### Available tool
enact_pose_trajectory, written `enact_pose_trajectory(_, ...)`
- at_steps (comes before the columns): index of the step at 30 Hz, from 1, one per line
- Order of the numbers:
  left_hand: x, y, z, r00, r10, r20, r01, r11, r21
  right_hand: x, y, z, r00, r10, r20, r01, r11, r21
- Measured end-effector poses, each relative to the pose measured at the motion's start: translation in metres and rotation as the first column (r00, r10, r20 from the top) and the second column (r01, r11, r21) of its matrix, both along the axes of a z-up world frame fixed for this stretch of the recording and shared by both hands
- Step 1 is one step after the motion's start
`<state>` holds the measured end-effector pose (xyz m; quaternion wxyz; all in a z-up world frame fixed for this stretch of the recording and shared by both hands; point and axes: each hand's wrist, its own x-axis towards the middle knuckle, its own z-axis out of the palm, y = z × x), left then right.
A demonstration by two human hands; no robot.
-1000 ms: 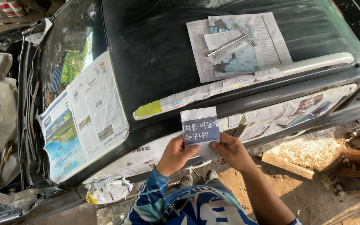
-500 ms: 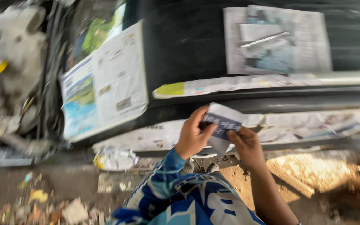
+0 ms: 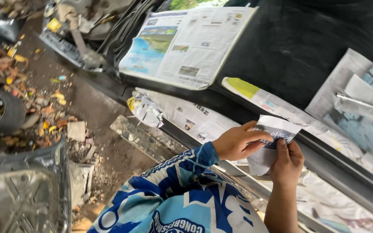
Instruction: The person is using newspaper and masking tape to mask off sections of a car's body in preparation for painting.
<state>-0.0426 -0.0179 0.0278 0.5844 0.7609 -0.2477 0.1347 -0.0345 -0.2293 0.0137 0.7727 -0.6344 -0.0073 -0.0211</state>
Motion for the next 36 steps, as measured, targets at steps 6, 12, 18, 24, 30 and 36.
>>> enact_pose_trajectory(6, 0.003, -0.006, -0.017, 0.998, -0.063, -0.028, 0.057, 0.985, -0.161, 0.014, 0.006, 0.009, 0.993, 0.119, -0.008, -0.119, 0.989, -0.085)
enact_pose_trajectory(12, 0.002, -0.005, -0.016, 0.997, 0.062, -0.056, -0.064, 0.997, -0.036, 0.021, -0.004, 0.002, 0.977, 0.214, -0.018, -0.214, 0.961, -0.177)
enact_pose_trajectory(18, 0.000, -0.016, -0.024, 0.986, 0.117, -0.120, -0.123, 0.991, -0.044, 0.022, -0.017, -0.006, 0.974, 0.224, -0.030, -0.222, 0.927, -0.304)
enact_pose_trajectory(24, -0.003, -0.025, -0.027, 0.972, 0.224, -0.076, -0.226, 0.974, -0.030, 0.017, -0.026, -0.004, 0.971, 0.237, -0.001, -0.226, 0.926, -0.302)
enact_pose_trajectory(30, 0.001, -0.015, -0.034, 0.945, 0.322, -0.052, -0.323, 0.946, -0.013, 0.016, -0.032, 0.023, 0.997, 0.071, 0.022, -0.066, 0.984, -0.168)
enact_pose_trajectory(36, -0.009, -0.003, 0.007, 0.956, 0.285, -0.071, -0.285, 0.958, 0.002, -0.015, -0.018, 0.063, 0.963, 0.244, 0.116, -0.128, 0.792, -0.597)
